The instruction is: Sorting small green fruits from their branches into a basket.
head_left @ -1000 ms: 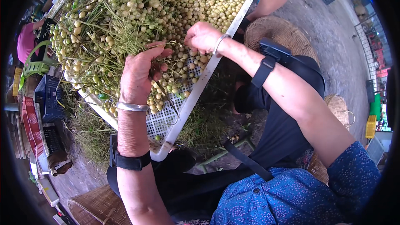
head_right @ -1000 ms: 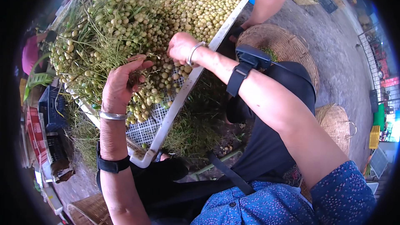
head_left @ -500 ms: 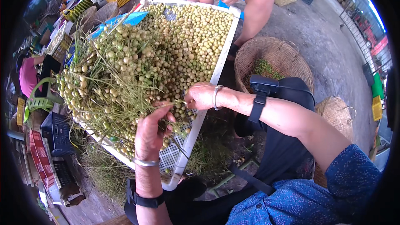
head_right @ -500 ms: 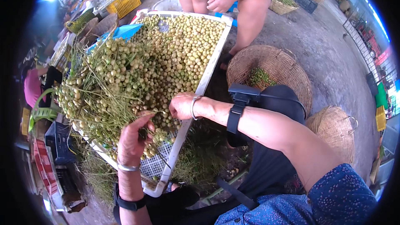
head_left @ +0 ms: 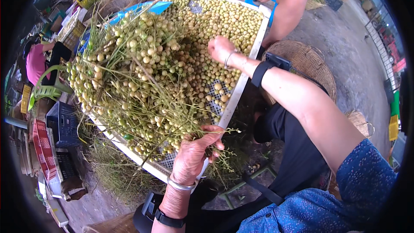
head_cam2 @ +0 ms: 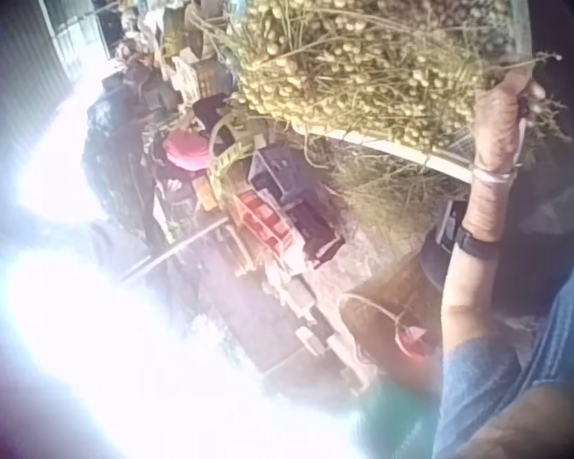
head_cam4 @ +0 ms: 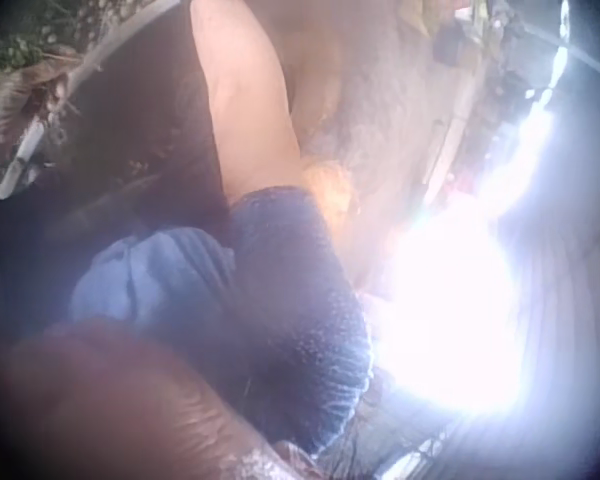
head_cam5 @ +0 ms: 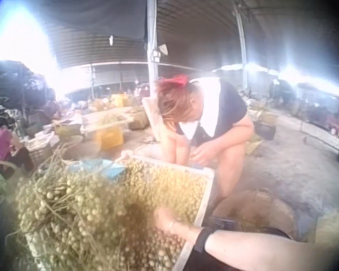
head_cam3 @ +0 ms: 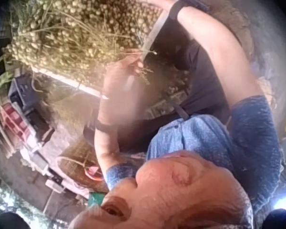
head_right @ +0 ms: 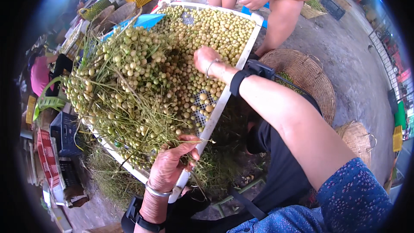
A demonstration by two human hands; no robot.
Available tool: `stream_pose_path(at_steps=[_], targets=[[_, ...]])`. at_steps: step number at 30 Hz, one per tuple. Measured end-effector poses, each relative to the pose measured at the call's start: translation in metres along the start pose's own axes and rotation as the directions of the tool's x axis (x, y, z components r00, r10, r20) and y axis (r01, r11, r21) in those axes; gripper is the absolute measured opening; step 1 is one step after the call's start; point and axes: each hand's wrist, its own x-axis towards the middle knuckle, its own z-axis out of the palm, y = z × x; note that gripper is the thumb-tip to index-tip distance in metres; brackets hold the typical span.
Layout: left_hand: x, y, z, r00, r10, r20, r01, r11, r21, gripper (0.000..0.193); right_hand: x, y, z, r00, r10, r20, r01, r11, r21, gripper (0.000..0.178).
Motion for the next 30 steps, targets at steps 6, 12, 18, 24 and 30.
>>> stream_pose_path(at_steps=[6, 12, 18, 24, 30], targets=[[-0.006, -0.012, 0.009, 0.981, -0.095, 0.168, 0.08, 0.993, 0.09, 0.018, 0.007, 0.001, -0.058, 0.84, 0.102, 0.533, -0.452, 0.674, 0.584, 0.02], [-0.008, 0.007, -0.002, 0.99, 0.132, -0.057, -0.113, 0.96, 0.255, 0.017, -0.045, -0.041, -0.059, 0.722, 0.005, 0.692, -0.041, 0.999, 0.036, 0.017], [-0.014, 0.015, -0.015, 0.965, 0.239, -0.113, -0.218, 0.961, 0.172, 0.015, -0.038, -0.009, -0.03, 0.944, -0.154, 0.292, 0.182, 0.981, -0.072, 0.02], [-0.022, 0.017, -0.02, 0.955, 0.222, -0.197, -0.19, 0.967, 0.167, 0.014, -0.009, 0.004, -0.046, 0.979, -0.167, 0.114, 0.17, 0.985, -0.021, 0.017], [-0.012, 0.017, -0.024, 0.961, 0.214, -0.175, -0.188, 0.97, 0.154, 0.015, -0.017, -0.023, -0.017, 0.952, -0.22, 0.214, 0.242, 0.966, -0.086, 0.011]])
